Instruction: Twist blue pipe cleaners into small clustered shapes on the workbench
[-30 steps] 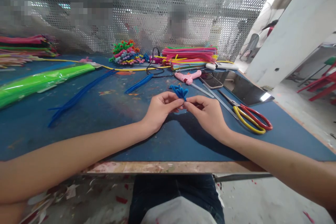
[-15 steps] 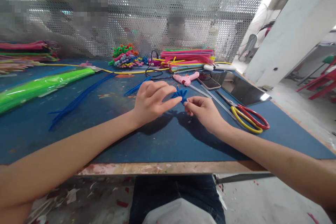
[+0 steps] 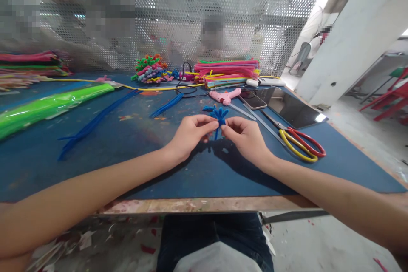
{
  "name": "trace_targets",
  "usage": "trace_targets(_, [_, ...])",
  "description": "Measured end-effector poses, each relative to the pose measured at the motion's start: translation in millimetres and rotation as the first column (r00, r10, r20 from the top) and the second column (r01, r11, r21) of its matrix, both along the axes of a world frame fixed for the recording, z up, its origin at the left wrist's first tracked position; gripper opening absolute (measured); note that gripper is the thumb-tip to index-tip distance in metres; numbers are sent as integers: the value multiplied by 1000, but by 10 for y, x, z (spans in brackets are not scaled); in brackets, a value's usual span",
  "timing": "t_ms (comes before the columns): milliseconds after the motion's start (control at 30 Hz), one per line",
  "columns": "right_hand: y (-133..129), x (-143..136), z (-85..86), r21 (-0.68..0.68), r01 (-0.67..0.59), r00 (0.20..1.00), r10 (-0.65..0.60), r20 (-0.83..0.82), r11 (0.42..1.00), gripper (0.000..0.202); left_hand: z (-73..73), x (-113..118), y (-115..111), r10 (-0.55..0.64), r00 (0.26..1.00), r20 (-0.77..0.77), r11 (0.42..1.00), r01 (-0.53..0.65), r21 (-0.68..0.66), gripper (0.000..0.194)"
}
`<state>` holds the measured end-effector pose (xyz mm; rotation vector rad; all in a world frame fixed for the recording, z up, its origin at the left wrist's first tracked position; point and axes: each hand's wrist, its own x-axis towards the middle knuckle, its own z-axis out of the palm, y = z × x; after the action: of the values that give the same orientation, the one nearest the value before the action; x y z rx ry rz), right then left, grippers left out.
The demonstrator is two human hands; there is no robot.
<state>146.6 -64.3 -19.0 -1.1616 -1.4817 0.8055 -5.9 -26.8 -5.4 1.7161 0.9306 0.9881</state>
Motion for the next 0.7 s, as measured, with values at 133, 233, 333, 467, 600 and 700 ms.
trace_targets(133, [-17,9,39,27,14,1000,-14,-6,1000,18,-48,31,10,-37,945,324,933,149,-329,25])
trace_targets(233, [-1,46,67,-22,-82,995,80,-51,996,18,-51,7,70,-83,938,336,919,203,-338,30])
trace_targets(333, [19,84,75,-83,-201,977,194,-84,976,20,-42,-32,125,-177,953,246,926,246,-285,25])
trace_targets(467, [29,98,53,-163,-291,943,254,-215,943,22,-35,-63,153,-204,966,162,947,236,-217,23])
trace_targets(600, [41,90,23,-293,-368,881,231,-413,882,24,-42,-51,134,-158,966,204,949,206,-239,24])
trace_targets(700, [47,85,28,-353,-442,827,222,-517,825,23,-52,-31,123,-109,960,258,949,177,-260,24])
